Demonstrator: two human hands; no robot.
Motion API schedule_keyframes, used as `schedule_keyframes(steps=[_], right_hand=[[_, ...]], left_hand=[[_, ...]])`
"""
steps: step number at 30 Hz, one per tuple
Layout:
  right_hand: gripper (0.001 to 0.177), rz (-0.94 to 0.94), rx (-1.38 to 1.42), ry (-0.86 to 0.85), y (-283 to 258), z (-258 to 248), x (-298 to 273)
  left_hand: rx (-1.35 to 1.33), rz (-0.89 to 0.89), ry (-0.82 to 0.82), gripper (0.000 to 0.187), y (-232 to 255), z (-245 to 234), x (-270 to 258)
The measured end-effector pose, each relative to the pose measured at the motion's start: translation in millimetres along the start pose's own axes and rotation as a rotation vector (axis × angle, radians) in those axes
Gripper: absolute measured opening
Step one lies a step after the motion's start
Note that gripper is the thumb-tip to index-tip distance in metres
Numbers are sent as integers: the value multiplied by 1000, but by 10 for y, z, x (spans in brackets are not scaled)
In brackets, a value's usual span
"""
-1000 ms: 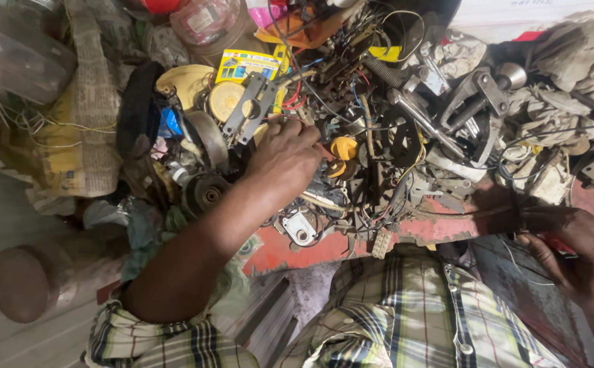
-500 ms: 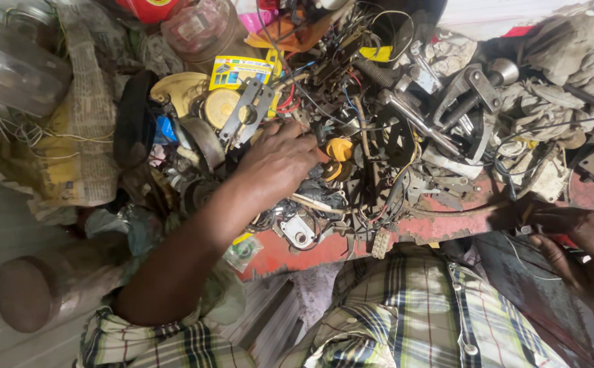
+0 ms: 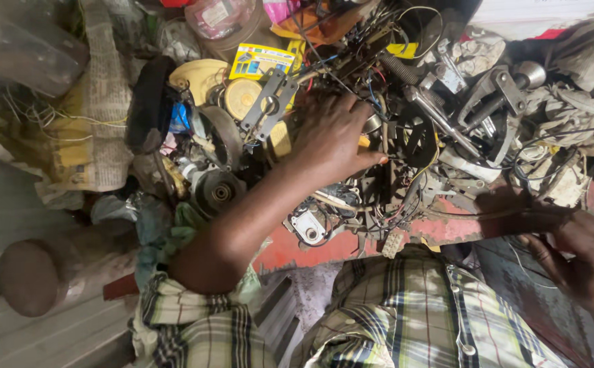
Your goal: The person works on a cluttered workbench, sorting through various mechanical and electrical components. They use a screwdriver to manipulate parts within a pile of wires and metal pieces. Later, they handle a disassembled electric fan, adjusting its internal wiring and components.
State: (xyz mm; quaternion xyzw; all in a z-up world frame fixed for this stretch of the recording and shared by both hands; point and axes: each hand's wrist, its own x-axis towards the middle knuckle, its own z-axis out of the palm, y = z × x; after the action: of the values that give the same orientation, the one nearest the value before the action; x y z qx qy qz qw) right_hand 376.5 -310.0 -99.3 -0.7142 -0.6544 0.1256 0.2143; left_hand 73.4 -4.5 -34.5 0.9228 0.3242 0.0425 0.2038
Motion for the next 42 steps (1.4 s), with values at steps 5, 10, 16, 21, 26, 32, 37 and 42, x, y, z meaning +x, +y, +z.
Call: schedule_keyframes(steps=[5,10,16,21,26,32,37,42], right_hand=[[29,-134,129,48,-204,-29,15],[30,-100,-176,-39,-427,-143,76],[25,89,-354,-298,-367,-131,15],[26,-104,-245,-35,-415,-205,95],[28,-133,-30,-17,-440,-196,158],[27,-175,73,22,-163,21,10],[27,-47,241,80,63,253,-193],[18,-64,75,48,81,89,-191]], left_hand=[[13,-138,84,91,91,184,75],[-16,-111,99,47,-70,278,3],[205,86,331,35,-161,-40,-172],[411,-41,364,34,-283,-474,-310],[494,-95,353,24,-349,-609,-370],[581,-87,388,18,-311,-552,-331],[559,-95,378,14,-407,-534,-326],[444,-74,316,20,-575,-482,-260]])
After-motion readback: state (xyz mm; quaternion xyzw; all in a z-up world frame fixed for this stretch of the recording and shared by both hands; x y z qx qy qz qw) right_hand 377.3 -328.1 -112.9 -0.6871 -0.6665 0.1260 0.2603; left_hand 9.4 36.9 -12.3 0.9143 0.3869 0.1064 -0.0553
